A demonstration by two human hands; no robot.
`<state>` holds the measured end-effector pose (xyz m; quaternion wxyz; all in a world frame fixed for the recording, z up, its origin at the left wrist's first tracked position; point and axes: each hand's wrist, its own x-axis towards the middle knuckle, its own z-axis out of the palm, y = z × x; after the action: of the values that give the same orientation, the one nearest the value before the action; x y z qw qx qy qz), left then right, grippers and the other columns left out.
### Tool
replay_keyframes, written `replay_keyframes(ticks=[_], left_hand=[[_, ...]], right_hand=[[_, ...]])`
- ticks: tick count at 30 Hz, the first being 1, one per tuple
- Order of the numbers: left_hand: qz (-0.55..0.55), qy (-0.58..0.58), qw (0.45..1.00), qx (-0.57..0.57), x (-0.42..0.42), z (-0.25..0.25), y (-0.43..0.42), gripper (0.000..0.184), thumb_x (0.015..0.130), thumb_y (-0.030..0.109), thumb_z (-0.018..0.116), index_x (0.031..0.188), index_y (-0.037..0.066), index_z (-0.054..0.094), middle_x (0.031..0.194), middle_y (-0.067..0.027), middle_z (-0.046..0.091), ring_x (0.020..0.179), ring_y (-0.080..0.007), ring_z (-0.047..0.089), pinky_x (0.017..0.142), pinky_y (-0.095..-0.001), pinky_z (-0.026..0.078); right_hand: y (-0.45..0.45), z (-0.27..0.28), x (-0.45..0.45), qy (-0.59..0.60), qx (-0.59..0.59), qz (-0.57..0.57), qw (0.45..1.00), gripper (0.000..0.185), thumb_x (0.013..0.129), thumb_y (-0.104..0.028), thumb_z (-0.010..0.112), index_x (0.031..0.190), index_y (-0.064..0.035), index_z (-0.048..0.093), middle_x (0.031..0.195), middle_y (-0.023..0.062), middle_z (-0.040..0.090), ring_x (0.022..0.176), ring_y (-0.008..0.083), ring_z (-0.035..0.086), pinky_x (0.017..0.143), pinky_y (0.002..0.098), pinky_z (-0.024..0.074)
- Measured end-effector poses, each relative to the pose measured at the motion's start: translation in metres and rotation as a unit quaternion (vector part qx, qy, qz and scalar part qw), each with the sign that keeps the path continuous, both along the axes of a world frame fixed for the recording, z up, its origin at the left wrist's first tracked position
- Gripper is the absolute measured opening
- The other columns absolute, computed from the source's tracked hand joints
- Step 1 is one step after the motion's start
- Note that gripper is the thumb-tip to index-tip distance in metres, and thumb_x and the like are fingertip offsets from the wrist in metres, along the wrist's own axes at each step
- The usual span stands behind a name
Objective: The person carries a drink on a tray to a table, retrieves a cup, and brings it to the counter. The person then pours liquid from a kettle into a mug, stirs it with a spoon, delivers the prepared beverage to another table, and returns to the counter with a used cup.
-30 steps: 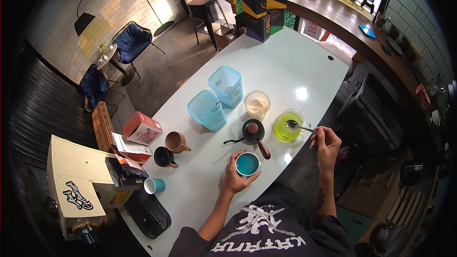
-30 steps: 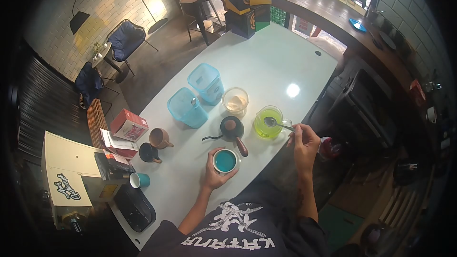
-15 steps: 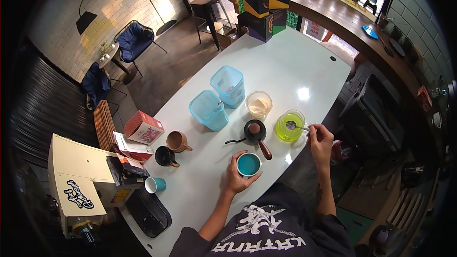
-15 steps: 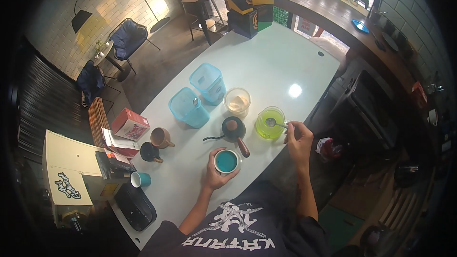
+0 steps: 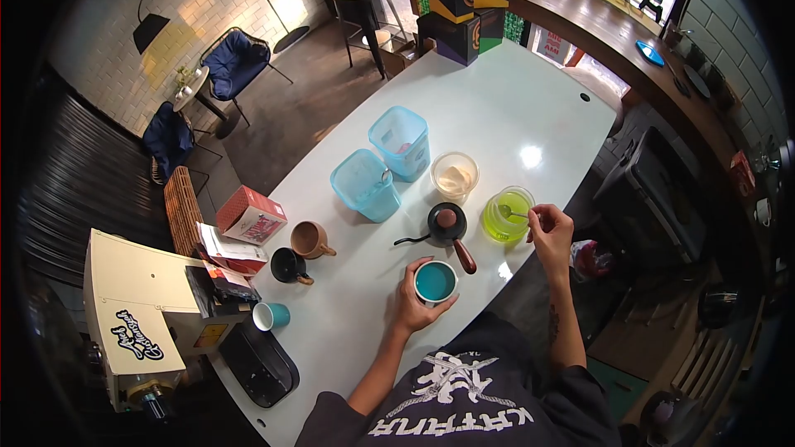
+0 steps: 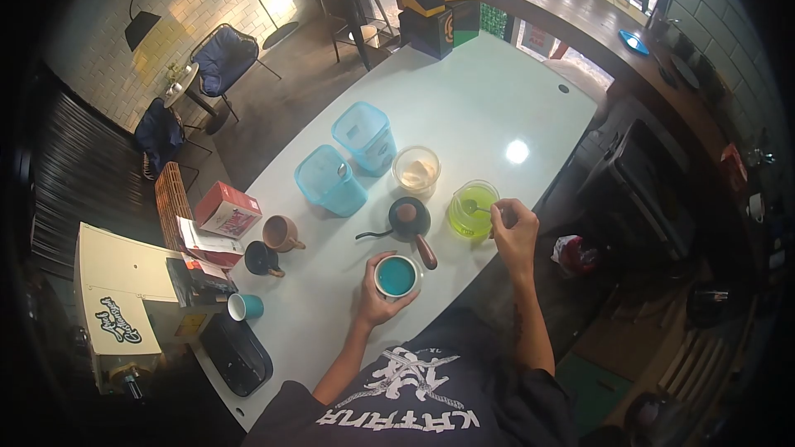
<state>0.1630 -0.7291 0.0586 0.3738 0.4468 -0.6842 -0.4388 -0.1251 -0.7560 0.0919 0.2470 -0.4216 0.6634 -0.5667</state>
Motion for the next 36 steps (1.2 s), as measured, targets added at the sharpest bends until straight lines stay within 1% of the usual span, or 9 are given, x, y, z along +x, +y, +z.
replay_keyframes(ticks=[5,11,14,16,17,28,30,34,36], left_hand=[[0.004,-0.003,1.0,-0.008,0.0,-0.006,0.0,0.081,0.068,0.016,0.089,0.132,0.003,0.041,0.125,-0.016,0.055,0.113,-0.025,0.06,0.096,-0.037,0.049],[0.002,-0.005,1.0,-0.004,0.001,-0.009,0.0,0.082,0.067,0.016,0.089,0.132,0.003,0.041,0.123,-0.0158,0.056,0.112,-0.0249,0.06,0.096,-0.0369,0.049],[0.006,0.0,1.0,-0.004,0.0,-0.006,-0.001,0.083,0.067,0.017,0.09,0.132,0.003,0.041,0.123,-0.0157,0.056,0.112,-0.025,0.06,0.096,-0.037,0.049],[0.011,0.006,1.0,-0.008,0.0,-0.003,0.0,0.083,0.066,0.017,0.09,0.132,0.003,0.041,0.123,-0.0158,0.056,0.112,-0.0251,0.06,0.096,-0.0372,0.049],[0.01,-0.003,1.0,-0.007,0.001,-0.002,0.0,0.083,0.066,0.017,0.09,0.132,0.003,0.041,0.124,-0.0159,0.056,0.112,-0.0252,0.06,0.097,-0.0374,0.049],[0.032,0.001,0.999,-0.026,-0.006,-0.002,-0.002,0.084,0.064,0.025,0.092,0.129,0.002,0.044,0.12,-0.0164,0.06,0.108,-0.0281,0.063,0.093,-0.0382,0.052],[0.019,-0.019,1.0,-0.004,-0.004,-0.001,-0.002,0.085,0.064,0.019,0.092,0.131,0.002,0.042,0.126,-0.0149,0.056,0.113,-0.0239,0.06,0.097,-0.0365,0.049],[0.026,-0.03,0.999,0.005,-0.002,-0.004,-0.001,0.086,0.064,0.021,0.092,0.131,0.002,0.042,0.122,-0.014,0.058,0.112,-0.023,0.061,0.097,-0.036,0.05],[0.036,-0.047,0.998,-0.005,0.001,-0.011,-0.002,0.088,0.061,0.032,0.094,0.129,0.002,0.047,0.122,-0.0168,0.061,0.111,-0.0301,0.064,0.094,-0.0391,0.052]], right_hand=[[-0.002,-0.001,-0.001,-0.014,-0.001,0.002,1.0,0.007,0.088,-0.004,0.068,0.09,0.0029,0.068,0.062,0.0036,0.062,0.052,0.0078,0.058,0.047,0.0239,0.0442],[-0.001,-0.003,-0.003,0.0,0.007,-0.002,1.0,0.008,0.086,-0.005,0.071,0.089,0.002,0.068,0.059,-0.0002,0.056,0.049,0.0051,0.048,0.046,0.0246,0.037],[0.0,0.002,-0.004,0.039,0.024,0.01,0.999,0.012,0.085,-0.005,0.072,0.093,0.0017,0.067,0.058,-0.0016,0.052,0.051,0.0048,0.044,0.048,0.025,0.035],[0.003,0.01,-0.001,0.069,0.007,0.016,0.997,0.018,0.088,-0.006,0.073,0.101,0.0027,0.063,0.061,-0.0072,0.047,0.053,0.0007,0.04,0.049,0.0194,0.0318],[0.004,0.016,0.0,0.068,0.032,0.011,0.997,0.026,0.088,-0.007,0.073,0.108,0.0021,0.06,0.063,-0.0063,0.045,0.057,0.0017,0.039,0.052,0.0203,0.0323],[0.028,0.028,-0.005,0.083,0.033,-0.019,0.996,0.035,0.089,-0.005,0.07,0.12,-0.0026,0.054,0.072,-0.0035,0.045,0.061,0.0027,0.043,0.053,0.0204,0.0351],[0.037,0.027,-0.004,0.073,0.039,-0.018,0.996,0.035,0.089,-0.004,0.069,0.121,-0.0026,0.054,0.072,-0.0036,0.045,0.062,0.0027,0.044,0.054,0.0201,0.0356],[0.058,0.029,0.003,0.068,0.061,-0.027,0.995,0.035,0.088,-0.004,0.069,0.12,-0.0033,0.054,0.074,-0.0023,0.047,0.062,0.0036,0.045,0.054,0.0206,0.0368],[0.069,0.03,0.008,0.071,0.064,-0.021,0.995,0.034,0.088,-0.004,0.069,0.119,-0.0034,0.054,0.075,-0.002,0.047,0.062,0.004,0.045,0.055,0.0209,0.0372]])
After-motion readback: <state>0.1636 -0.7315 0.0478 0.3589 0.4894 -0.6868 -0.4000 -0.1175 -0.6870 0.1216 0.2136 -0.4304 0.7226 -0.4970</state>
